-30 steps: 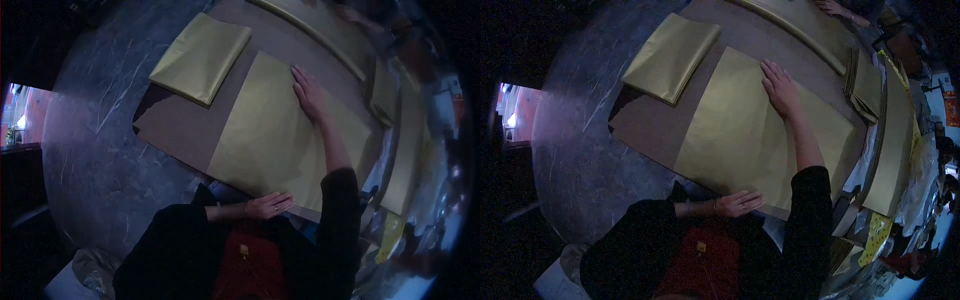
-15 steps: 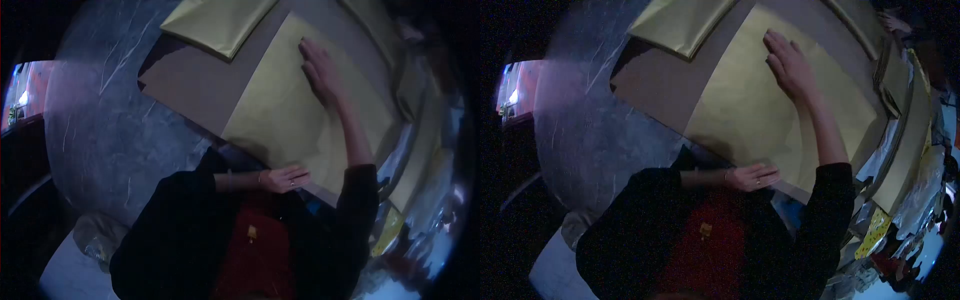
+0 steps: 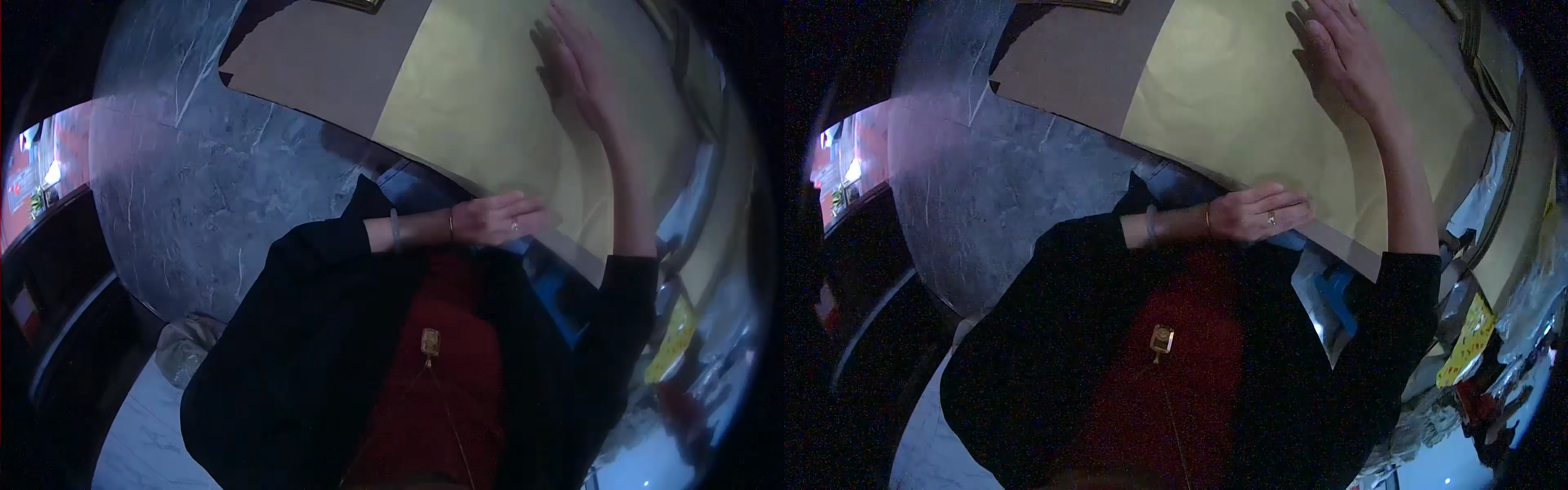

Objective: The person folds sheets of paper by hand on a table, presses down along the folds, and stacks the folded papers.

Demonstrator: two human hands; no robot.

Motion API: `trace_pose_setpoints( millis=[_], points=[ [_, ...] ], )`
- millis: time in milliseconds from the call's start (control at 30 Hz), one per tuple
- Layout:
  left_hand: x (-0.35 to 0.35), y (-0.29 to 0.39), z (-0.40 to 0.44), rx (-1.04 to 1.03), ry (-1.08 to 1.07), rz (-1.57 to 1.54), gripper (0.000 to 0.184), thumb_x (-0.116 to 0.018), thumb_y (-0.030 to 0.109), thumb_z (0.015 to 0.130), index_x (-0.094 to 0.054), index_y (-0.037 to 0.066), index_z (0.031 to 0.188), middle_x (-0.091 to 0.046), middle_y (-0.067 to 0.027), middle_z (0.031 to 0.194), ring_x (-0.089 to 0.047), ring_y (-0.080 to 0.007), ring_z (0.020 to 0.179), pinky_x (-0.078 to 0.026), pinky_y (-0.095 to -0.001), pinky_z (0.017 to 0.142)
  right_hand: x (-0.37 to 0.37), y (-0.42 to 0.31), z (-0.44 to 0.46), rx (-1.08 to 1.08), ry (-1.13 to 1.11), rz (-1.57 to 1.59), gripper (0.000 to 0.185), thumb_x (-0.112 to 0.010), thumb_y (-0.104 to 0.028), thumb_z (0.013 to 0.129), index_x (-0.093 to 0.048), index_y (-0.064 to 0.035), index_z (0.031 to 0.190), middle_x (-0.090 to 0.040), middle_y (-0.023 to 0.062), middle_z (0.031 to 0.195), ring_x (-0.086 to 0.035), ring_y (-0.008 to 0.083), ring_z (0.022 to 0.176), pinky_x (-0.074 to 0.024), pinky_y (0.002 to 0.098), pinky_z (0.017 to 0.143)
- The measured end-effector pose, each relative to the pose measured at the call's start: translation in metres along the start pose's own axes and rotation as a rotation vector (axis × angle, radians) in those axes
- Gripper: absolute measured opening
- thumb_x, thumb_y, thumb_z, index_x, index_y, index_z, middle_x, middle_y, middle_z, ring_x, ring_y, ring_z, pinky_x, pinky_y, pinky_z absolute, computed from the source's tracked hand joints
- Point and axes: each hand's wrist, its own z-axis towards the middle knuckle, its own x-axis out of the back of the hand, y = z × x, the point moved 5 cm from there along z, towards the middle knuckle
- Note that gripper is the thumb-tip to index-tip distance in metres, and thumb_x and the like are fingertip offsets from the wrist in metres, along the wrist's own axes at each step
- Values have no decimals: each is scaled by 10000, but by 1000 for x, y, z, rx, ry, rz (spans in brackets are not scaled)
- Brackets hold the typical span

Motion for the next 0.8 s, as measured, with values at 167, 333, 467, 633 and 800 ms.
trace_pose_setpoints(
  millis=[167, 333, 467, 633, 800],
  points=[
    [-7, 5, 0, -16, -95, 107, 338, -565, 219, 877, -606, 147, 1205, -542, -4, 1283, -486, -161, 1225, -377, -325, 1024, 7, -3, -33, -37, 9, -17, 451, -363, -273, 993, -369, -126, 1419, -331, 61, 1490, -293, 245, 1380, -166, 457, 1138],
    [-8, 5, 0, 31, -104, 105, 341, -561, 217, 865, -610, 154, 1197, -562, -4, 1220, -496, -147, 1197, -407, -313, 970, -5, -12, -49, -61, -5, -22, 446, -364, -273, 996, -361, -130, 1418, -306, 42, 1503, -276, 235, 1388, -175, 467, 1136],
    [2, 7, 6, 57, -156, 125, 344, -537, 206, 855, -613, 137, 1184, -550, -11, 1245, -481, -162, 1215, -404, -310, 984, 1, -23, -54, -161, -88, -6, 449, -376, -262, 990, -353, -122, 1416, -317, 55, 1492, -264, 239, 1392, -175, 432, 1144],
    [26, 9, 24, 51, -76, 102, 263, -560, 161, 796, -646, 84, 1031, -607, -41, 1105, -559, -181, 1110, -443, -303, 939, 0, -17, -65, -147, -95, -18, 466, -403, -270, 980, -348, -120, 1418, -305, 61, 1498, -274, 241, 1386, -194, 434, 1139],
    [21, 8, 31, 76, -366, 77, 407, -517, 188, 841, -568, 96, 1235, -522, -58, 1296, -468, -210, 1238, -389, -353, 1005, -2, -20, -71, -150, -73, 12, 456, -423, -264, 975, -377, -110, 1402, -329, 69, 1485, -293, 254, 1376, -207, 441, 1135]
  ],
)
